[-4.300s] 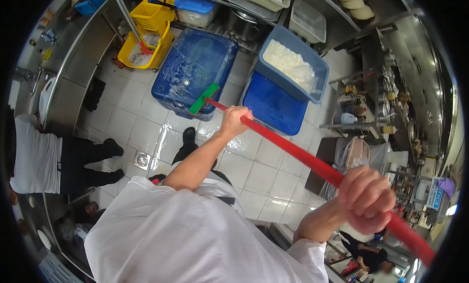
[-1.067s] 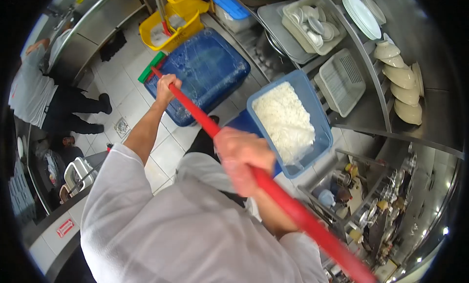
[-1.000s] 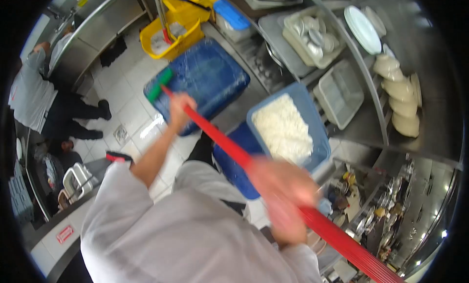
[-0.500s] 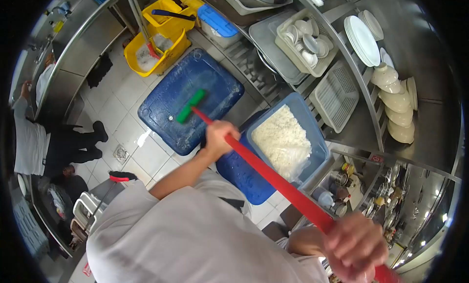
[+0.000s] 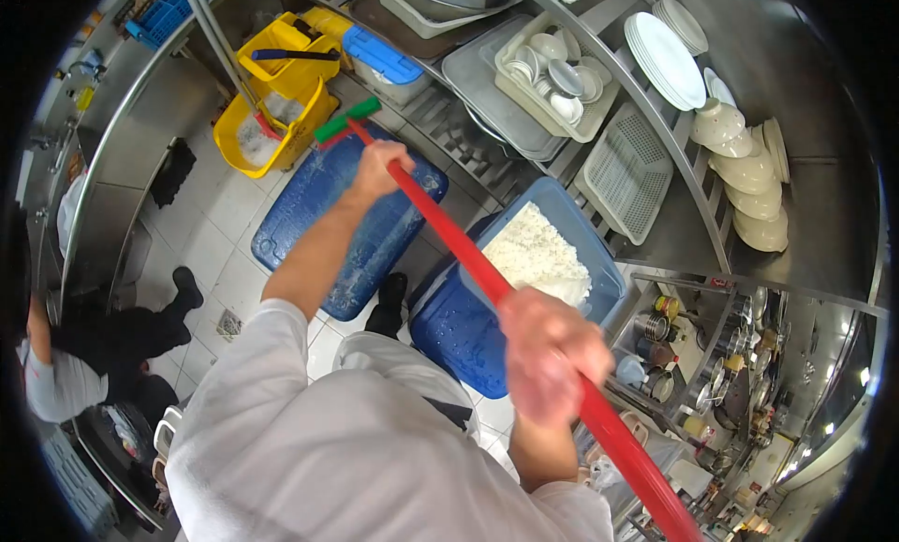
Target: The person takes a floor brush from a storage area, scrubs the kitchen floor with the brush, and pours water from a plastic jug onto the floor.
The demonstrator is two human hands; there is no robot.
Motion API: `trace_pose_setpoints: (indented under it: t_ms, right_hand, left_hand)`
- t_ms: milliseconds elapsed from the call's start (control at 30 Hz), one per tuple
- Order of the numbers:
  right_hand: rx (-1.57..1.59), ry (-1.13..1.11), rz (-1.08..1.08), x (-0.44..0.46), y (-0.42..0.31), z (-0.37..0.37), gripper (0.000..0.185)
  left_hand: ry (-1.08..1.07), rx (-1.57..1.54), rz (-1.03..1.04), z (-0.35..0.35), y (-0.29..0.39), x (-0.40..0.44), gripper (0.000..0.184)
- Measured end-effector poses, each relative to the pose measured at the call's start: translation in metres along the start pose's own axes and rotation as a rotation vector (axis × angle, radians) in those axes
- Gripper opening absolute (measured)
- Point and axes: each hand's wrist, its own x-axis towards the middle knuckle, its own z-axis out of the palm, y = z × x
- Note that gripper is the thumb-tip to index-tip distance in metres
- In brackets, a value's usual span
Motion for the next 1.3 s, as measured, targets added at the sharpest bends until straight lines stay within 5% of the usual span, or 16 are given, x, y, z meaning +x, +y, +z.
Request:
trace_pose_setpoints:
  t_ms: [67,133,167,267,333,433,500,600,800,867,933,1100,1200,1300]
  right_hand:
    - [0.032,-0.005,0.042,-0.004,-0.004,-0.01,0.031]
    - [0.075,-0.129,0.011,0.016,-0.045,-0.02,0.027]
    - [0.111,-0.188,0.018,0.015,-0.058,-0.024,0.024]
    - [0.122,-0.066,0.066,-0.002,-0.002,-0.02,0.023]
    - [0.052,-0.019,0.077,-0.005,0.014,-0.02,0.023]
    - [0.166,0.048,0.103,-0.015,-0.053,-0.053,0.021]
    - [-0.021,-0.062,0.025,-0.02,-0.114,-0.074,0.024]
    - [0.023,0.001,-0.073,-0.041,-0.167,-0.114,0.018]
    - [0.424,-0.214,0.088,-0.09,-0.176,-0.126,0.021]
    - [0.449,-0.591,0.155,-0.097,-0.19,-0.116,0.018]
    - [0.394,-0.694,0.085,-0.109,-0.213,-0.091,0.022]
    - [0.638,-0.611,0.157,-0.132,-0.232,-0.105,0.025]
    - [0.591,-0.733,0.019,-0.164,-0.193,-0.079,0.023]
    - [0.546,-0.533,0.158,-0.193,-0.162,-0.067,0.025]
  left_hand:
    - [0.032,0.159,-0.09,0.01,-0.008,0.001,0.018]
    - [0.026,-0.129,-0.01,0.018,0.045,-0.009,0.017]
    - [0.026,-0.015,-0.126,0.021,0.064,-0.014,0.015]
    - [-0.072,-0.168,-0.166,0.018,0.001,0.0,0.015]
    - [-0.033,0.137,-0.014,0.031,-0.016,0.009,0.018]
    - [-0.031,-0.1,-0.013,0.06,0.064,-0.013,0.018]
    - [-0.042,-0.222,-0.06,0.093,0.128,-0.035,0.015]
    - [-0.166,-0.121,-0.149,0.125,0.194,-0.085,0.01]
    - [0.047,0.134,-0.351,0.025,0.261,-0.206,0.015]
    - [0.118,0.111,-0.293,0.001,0.273,-0.224,0.019]
    - [0.261,0.211,-0.275,-0.002,0.295,-0.237,0.022]
    - [0.326,0.255,-0.439,0.015,0.338,-0.299,0.026]
    - [0.444,0.368,-0.359,-0.023,0.29,-0.305,0.025]
    - [0.366,0.448,-0.406,-0.063,0.259,-0.308,0.026]
